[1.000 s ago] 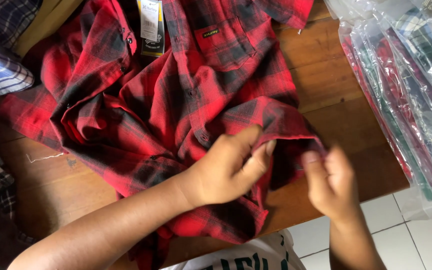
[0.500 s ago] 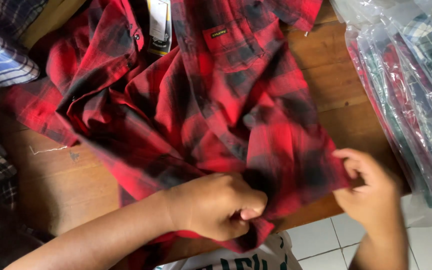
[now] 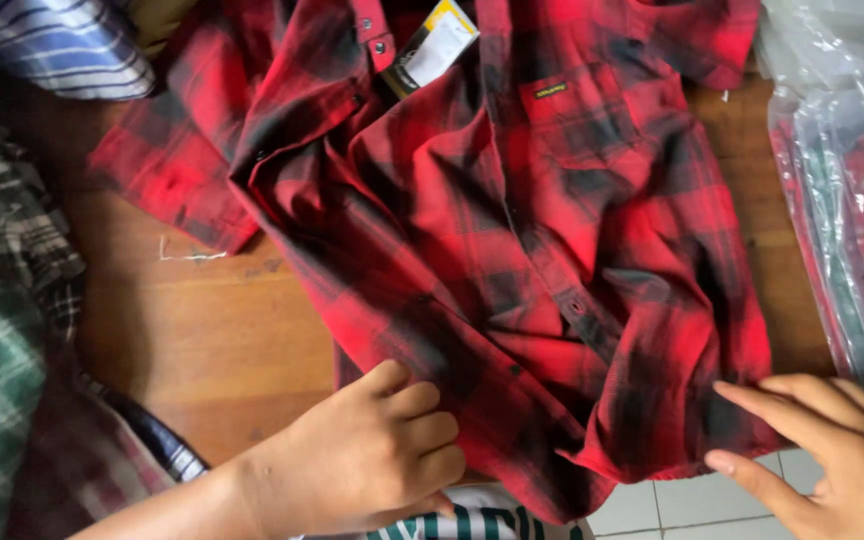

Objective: Buttoning and folding a red and black checkered flannel shirt.

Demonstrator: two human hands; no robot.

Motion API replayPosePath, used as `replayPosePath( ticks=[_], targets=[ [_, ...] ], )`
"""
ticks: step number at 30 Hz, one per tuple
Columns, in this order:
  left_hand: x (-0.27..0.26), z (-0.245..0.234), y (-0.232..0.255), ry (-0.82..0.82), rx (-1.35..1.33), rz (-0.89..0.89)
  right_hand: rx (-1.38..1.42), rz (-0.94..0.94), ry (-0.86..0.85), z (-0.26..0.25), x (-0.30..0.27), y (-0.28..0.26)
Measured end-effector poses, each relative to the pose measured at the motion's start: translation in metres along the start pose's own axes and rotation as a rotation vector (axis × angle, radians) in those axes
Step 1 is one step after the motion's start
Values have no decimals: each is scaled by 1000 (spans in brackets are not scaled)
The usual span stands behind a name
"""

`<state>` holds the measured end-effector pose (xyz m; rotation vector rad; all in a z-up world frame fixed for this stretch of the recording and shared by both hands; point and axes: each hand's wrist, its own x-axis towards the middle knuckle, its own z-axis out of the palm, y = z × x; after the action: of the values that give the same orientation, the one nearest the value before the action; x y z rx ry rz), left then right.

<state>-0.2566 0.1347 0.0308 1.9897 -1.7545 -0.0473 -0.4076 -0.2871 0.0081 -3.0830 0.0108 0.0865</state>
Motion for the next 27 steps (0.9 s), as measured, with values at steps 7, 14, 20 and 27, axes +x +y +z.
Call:
replayPosePath(
  ticks=[7,14,20,27],
  targets=[
    [-35,26,34,142,-5,-361,312,-468,-25,-80,136,-128],
    [-52,29,49,407,-123,-594,1057,-177,-409,-37,302,-202],
    [-65,16,47,514,-262,-420,1167,169,-438,8,400,-239],
    [-93,6,44,399,-192,-266,1395,209,-258,59,558,-115]
  ],
)
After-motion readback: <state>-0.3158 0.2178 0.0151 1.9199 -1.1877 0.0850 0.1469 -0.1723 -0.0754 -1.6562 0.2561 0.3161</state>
